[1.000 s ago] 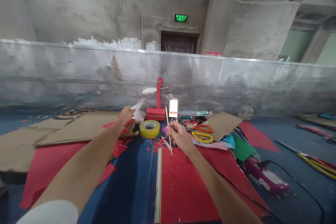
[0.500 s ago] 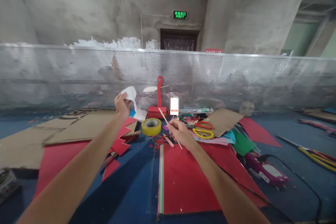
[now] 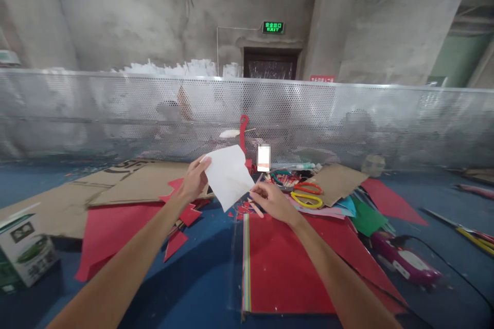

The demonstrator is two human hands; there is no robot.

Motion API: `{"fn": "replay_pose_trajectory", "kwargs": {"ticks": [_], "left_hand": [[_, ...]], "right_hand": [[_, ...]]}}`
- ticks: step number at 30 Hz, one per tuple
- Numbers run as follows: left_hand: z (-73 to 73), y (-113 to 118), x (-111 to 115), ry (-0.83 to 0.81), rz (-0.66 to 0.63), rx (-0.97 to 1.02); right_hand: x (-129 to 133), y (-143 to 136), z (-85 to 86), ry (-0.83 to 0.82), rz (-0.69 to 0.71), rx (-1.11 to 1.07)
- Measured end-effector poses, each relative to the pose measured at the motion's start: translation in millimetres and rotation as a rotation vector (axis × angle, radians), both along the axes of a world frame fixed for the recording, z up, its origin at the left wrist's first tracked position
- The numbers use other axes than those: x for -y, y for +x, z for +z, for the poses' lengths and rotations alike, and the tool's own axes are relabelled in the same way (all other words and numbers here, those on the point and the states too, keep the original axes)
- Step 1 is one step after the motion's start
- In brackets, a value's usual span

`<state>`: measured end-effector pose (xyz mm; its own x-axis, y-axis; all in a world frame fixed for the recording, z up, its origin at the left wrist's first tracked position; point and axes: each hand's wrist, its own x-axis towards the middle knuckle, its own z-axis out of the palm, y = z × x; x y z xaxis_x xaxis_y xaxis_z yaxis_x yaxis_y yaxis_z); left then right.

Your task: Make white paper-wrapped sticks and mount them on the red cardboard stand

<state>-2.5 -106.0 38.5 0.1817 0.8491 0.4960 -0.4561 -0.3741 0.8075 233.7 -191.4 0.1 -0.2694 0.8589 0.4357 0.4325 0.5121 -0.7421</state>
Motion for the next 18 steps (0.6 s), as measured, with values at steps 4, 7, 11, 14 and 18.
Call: {"fn": "replay_pose_trajectory", "kwargs": {"ticks": [4, 7, 11, 14, 18], "left_hand": [[-8.2, 2, 2, -0.056, -0.030, -0.035], [-10.5, 0, 2, -0.072, -0.038, -0.063], [-11.2, -5, -2, -0.062, -0.044, -0.058], [-12.1, -5, -3, -0.064, -0.066, -0.085], [-14.5, 0, 2, -0.077, -0.112, -0.115]], "right_hand": [[-3, 3, -0.9, 0.040, -0.048, 0.070], [-5, 7, -1.4, 0.079, -0.136, 0.127], [-9, 11, -2.8, 0.114, -0.187, 0.176], [-10, 11, -3.9, 0.122, -0.182, 0.184], [-8, 8, -4.0, 0.117, -0.188, 0.185]]}}
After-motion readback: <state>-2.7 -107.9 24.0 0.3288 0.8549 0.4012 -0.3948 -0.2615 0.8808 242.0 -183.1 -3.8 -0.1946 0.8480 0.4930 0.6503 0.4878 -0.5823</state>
